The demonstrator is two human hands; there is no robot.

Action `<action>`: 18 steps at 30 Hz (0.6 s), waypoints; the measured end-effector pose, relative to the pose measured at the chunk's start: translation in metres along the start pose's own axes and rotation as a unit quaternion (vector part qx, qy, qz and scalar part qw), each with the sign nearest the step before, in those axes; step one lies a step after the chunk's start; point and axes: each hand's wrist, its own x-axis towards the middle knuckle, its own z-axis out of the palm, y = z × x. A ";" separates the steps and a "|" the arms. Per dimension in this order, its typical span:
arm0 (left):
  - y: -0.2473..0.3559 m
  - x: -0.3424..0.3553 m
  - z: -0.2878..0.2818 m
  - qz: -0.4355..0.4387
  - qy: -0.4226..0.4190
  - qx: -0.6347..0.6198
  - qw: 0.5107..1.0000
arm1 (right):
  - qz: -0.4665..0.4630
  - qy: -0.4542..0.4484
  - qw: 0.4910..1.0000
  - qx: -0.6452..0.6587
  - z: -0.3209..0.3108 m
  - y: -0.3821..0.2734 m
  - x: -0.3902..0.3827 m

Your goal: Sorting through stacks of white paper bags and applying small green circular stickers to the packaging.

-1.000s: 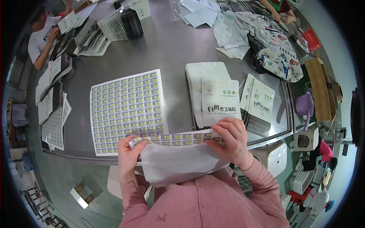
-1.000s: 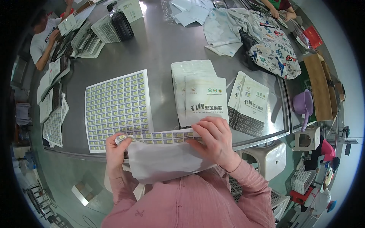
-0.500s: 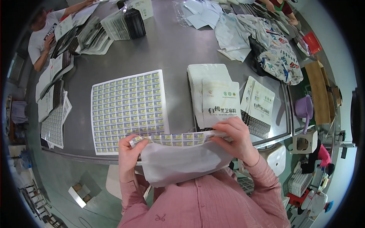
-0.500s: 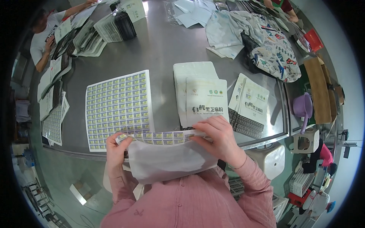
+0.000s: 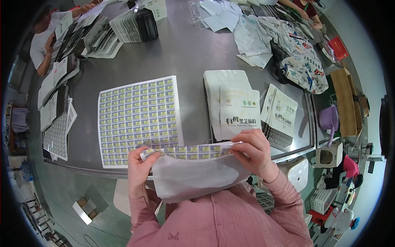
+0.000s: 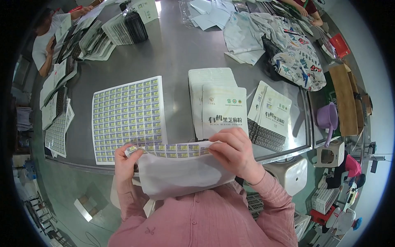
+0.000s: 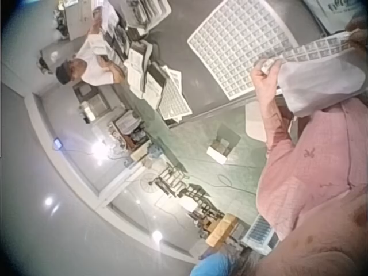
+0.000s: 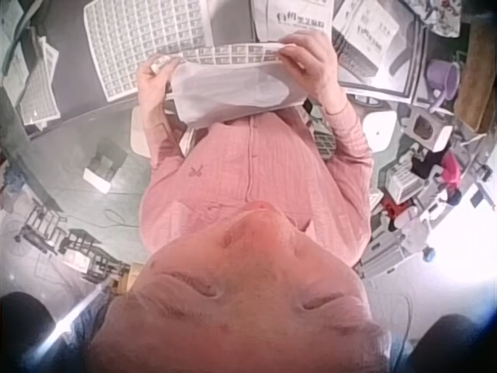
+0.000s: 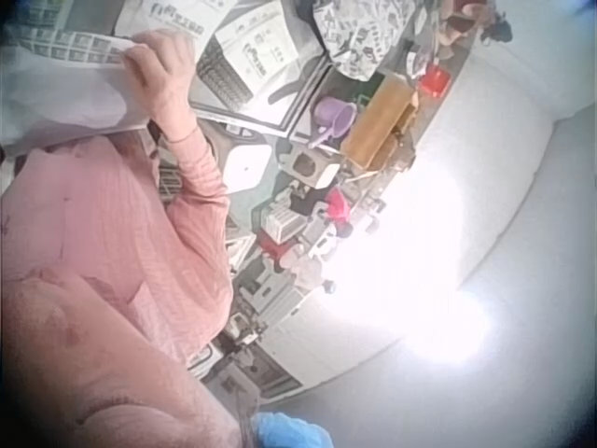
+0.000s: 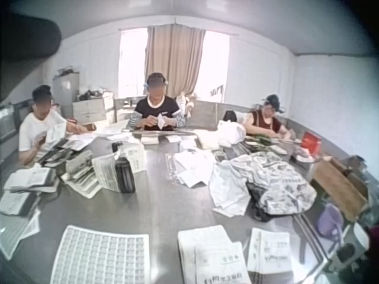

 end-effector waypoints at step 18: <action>0.007 -0.001 0.003 -0.040 0.007 0.030 0.999 | 0.461 -0.169 0.837 0.244 0.000 0.085 0.066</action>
